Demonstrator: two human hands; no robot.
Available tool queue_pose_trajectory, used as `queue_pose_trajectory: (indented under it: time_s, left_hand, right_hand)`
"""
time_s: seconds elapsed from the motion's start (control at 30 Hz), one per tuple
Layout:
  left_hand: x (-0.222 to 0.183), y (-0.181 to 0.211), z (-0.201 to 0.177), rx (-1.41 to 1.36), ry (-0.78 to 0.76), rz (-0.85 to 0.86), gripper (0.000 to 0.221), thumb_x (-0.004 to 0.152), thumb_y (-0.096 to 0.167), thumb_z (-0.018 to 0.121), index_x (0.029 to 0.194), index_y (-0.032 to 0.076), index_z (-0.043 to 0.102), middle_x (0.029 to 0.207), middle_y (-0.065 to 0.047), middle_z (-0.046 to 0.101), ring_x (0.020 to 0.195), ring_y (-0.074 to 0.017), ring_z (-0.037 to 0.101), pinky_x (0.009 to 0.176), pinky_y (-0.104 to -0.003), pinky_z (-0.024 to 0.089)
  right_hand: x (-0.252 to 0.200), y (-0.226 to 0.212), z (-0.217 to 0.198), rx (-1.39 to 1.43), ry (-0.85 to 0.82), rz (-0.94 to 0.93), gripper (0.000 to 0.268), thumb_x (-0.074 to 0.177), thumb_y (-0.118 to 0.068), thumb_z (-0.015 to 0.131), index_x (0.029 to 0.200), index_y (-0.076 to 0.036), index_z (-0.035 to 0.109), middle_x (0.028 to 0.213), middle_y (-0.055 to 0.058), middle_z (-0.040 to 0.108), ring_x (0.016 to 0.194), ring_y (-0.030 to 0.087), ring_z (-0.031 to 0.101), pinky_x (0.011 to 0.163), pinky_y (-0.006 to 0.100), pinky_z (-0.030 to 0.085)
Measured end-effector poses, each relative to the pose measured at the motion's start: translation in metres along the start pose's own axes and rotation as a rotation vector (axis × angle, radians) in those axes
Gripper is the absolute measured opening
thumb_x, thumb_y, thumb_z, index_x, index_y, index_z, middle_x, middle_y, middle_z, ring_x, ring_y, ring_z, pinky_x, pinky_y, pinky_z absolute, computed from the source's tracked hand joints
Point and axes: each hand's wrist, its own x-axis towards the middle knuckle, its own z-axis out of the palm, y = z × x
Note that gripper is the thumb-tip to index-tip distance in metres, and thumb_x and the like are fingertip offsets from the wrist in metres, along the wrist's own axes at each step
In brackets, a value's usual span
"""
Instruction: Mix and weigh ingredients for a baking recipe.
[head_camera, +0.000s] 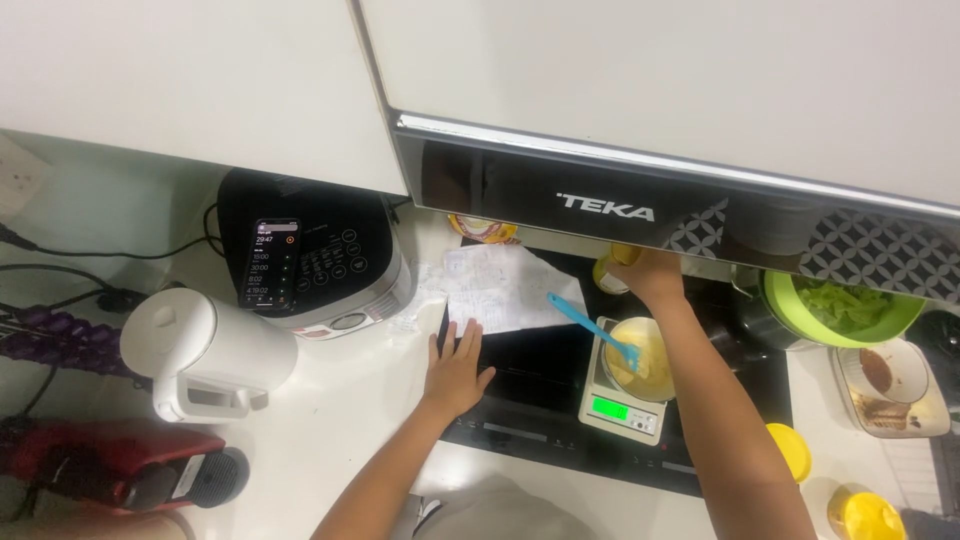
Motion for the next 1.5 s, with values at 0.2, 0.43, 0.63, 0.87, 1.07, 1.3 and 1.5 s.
queue_pose_trajectory:
  time_s: [0.2,0.43,0.63,0.87,1.07,1.3,1.5]
  left_hand:
    - [-0.027,-0.004,0.006,0.045,-0.02,0.009,0.076,0.108,0.05,0.033,0.166,0.011,0.004,0.175,-0.004,-0.001,0.159,-0.0356,-0.002,0.125,-0.058,-0.002]
    - [-0.044,-0.002,0.017,-0.085,0.165,0.098,0.093,0.101,0.044,0.057,0.165,0.009,-0.001,0.173,-0.012,-0.007,0.156,-0.0395,-0.006,0.123,-0.057,-0.001]
    - [-0.113,0.07,-0.032,-0.723,0.295,0.406,0.11,0.081,0.034,0.08,0.161,0.011,0.008,0.171,-0.015,0.005,0.154,-0.0392,0.014,0.12,-0.058,0.023]
    - [-0.138,0.085,-0.034,-0.623,0.471,0.813,0.102,0.072,0.018,0.088,0.154,0.028,0.029,0.149,-0.022,0.041,0.126,-0.0389,0.054,0.099,-0.045,0.051]
    - [-0.14,0.059,-0.01,-0.677,0.788,0.603,0.067,0.057,-0.002,0.085,0.12,0.009,0.064,0.137,-0.019,0.047,0.119,-0.0366,0.059,0.096,-0.04,0.055]
    - [-0.14,0.031,-0.022,-0.574,0.597,0.546,0.066,0.062,0.007,0.088,0.124,0.013,0.068,0.142,-0.016,0.042,0.131,-0.0367,0.048,0.106,-0.044,0.047]
    - [-0.139,0.021,-0.011,-0.555,0.629,0.568,0.062,0.064,0.007,0.087,0.123,0.012,0.067,0.14,-0.017,0.043,0.129,-0.036,0.049,0.104,-0.041,0.045]
  right_hand:
    - [-0.028,-0.014,-0.027,0.079,0.104,0.075,0.092,0.079,-0.048,0.083,0.142,0.01,0.051,0.135,0.03,0.06,0.125,0.042,0.061,0.105,0.049,0.051]
    - [-0.126,-0.094,-0.136,0.097,0.433,-0.203,0.075,0.078,-0.029,0.087,0.133,0.014,0.059,0.121,0.031,0.064,0.109,0.044,0.063,0.093,0.044,0.053]
    - [-0.221,-0.129,-0.147,0.14,0.457,-0.386,0.081,0.064,-0.03,0.094,0.131,0.003,0.065,0.108,0.016,0.044,0.093,0.031,0.048,0.079,0.037,0.045]
    - [-0.288,-0.137,-0.095,0.55,-0.212,-0.193,0.109,0.059,-0.023,0.083,0.154,-0.008,0.03,0.147,0.015,0.043,0.133,0.031,0.051,0.108,0.044,0.044]
    - [-0.307,-0.103,-0.073,0.707,-0.154,0.009,0.09,0.079,-0.018,0.076,0.156,-0.011,0.029,0.124,0.013,0.064,0.119,0.023,0.067,0.109,0.043,0.054]
    - [-0.314,-0.095,-0.069,0.738,0.001,0.153,0.023,0.09,-0.021,0.066,0.101,-0.003,0.077,0.096,0.009,0.077,0.087,0.02,0.075,0.082,0.029,0.059]
    - [-0.318,-0.101,-0.066,0.72,0.087,0.023,0.016,0.089,-0.016,0.068,0.096,-0.004,0.077,0.085,0.005,0.078,0.076,0.016,0.072,0.074,0.026,0.056]
